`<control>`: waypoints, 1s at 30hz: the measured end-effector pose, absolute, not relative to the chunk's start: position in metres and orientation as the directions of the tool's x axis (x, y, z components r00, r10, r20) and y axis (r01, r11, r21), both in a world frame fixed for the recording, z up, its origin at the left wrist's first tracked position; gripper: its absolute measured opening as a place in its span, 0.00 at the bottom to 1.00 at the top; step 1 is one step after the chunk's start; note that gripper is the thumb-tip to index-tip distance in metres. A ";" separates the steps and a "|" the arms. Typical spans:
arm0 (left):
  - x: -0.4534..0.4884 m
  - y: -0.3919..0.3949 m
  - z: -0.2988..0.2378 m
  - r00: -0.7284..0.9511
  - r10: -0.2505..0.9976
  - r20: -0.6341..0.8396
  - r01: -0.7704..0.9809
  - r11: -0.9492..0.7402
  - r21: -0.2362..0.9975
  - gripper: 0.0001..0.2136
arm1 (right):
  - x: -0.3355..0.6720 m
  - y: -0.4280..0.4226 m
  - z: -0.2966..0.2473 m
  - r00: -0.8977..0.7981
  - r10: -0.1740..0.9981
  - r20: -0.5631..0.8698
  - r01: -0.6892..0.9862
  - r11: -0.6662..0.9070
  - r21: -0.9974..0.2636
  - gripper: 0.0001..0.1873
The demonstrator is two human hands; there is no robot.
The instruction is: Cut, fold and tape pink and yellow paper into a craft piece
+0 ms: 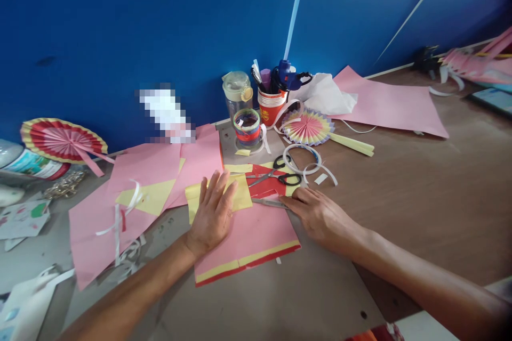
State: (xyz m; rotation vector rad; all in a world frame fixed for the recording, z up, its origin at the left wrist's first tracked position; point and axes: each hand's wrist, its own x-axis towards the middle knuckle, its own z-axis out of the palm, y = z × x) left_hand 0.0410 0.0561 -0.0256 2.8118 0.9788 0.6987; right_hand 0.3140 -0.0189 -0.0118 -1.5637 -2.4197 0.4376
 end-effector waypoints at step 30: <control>0.041 0.061 -0.034 0.788 0.546 0.286 0.476 -0.834 0.280 0.20 | 0.297 -0.016 -0.005 -0.463 0.886 -0.032 0.834 0.423 -0.354 0.25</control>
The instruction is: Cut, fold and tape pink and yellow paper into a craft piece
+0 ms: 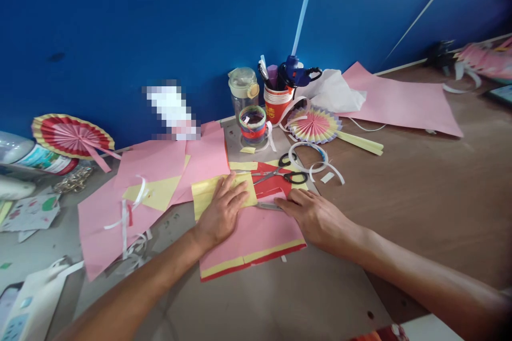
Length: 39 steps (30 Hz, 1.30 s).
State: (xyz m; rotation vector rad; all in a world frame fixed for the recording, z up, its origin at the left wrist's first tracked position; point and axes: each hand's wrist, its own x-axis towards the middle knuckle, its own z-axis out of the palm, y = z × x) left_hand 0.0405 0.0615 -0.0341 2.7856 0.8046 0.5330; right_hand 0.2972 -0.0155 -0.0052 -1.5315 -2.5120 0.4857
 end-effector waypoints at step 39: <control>0.038 0.065 -0.033 0.718 0.580 0.384 0.416 -0.801 0.432 0.21 | 0.304 -0.023 -0.008 -0.451 0.893 0.012 0.814 0.416 -0.405 0.25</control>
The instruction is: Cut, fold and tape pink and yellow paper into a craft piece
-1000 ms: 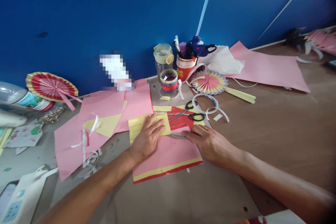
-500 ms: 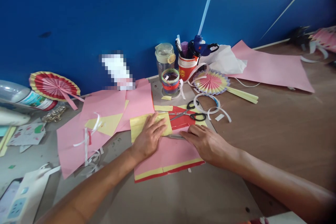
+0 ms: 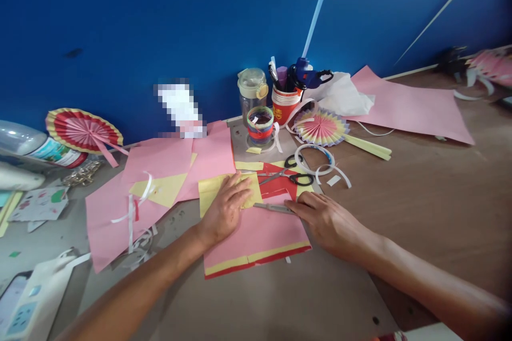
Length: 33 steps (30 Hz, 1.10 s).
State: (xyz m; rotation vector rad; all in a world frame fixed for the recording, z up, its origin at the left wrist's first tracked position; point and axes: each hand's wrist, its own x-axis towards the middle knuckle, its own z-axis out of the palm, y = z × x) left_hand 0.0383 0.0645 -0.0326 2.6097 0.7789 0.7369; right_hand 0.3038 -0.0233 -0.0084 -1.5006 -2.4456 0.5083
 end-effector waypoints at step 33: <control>0.033 0.075 0.025 0.548 0.799 0.249 0.769 -0.598 0.225 0.09 | 0.303 -0.024 -0.011 -0.234 0.968 0.087 0.778 0.241 -0.580 0.22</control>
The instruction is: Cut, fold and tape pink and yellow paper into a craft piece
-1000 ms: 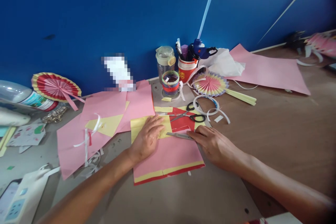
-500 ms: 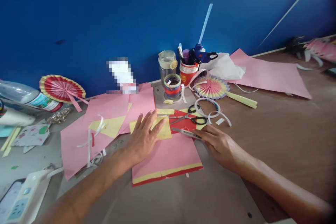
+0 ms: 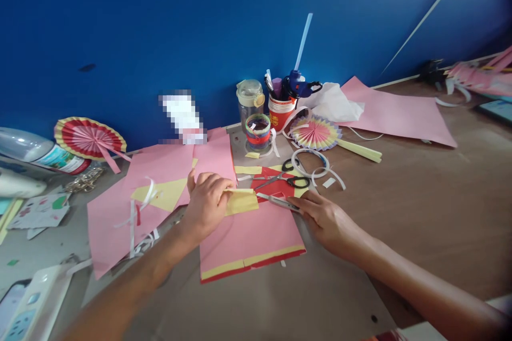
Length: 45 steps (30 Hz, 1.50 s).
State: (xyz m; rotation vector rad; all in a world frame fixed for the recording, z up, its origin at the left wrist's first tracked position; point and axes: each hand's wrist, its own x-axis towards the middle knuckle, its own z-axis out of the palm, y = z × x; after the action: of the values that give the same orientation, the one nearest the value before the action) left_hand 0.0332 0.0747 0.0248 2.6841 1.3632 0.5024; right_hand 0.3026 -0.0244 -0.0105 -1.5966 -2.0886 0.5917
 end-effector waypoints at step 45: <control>0.053 0.045 0.015 0.427 0.836 0.345 0.726 -0.544 0.420 0.07 | 0.278 -0.006 -0.018 -0.394 0.890 0.228 0.695 0.451 -0.561 0.20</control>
State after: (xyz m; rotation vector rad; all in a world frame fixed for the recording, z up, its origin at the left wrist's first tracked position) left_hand 0.0525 0.0446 0.0150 2.4724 1.3744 0.7776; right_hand 0.2781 -0.0062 -0.0180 -1.3240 -2.2062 0.5203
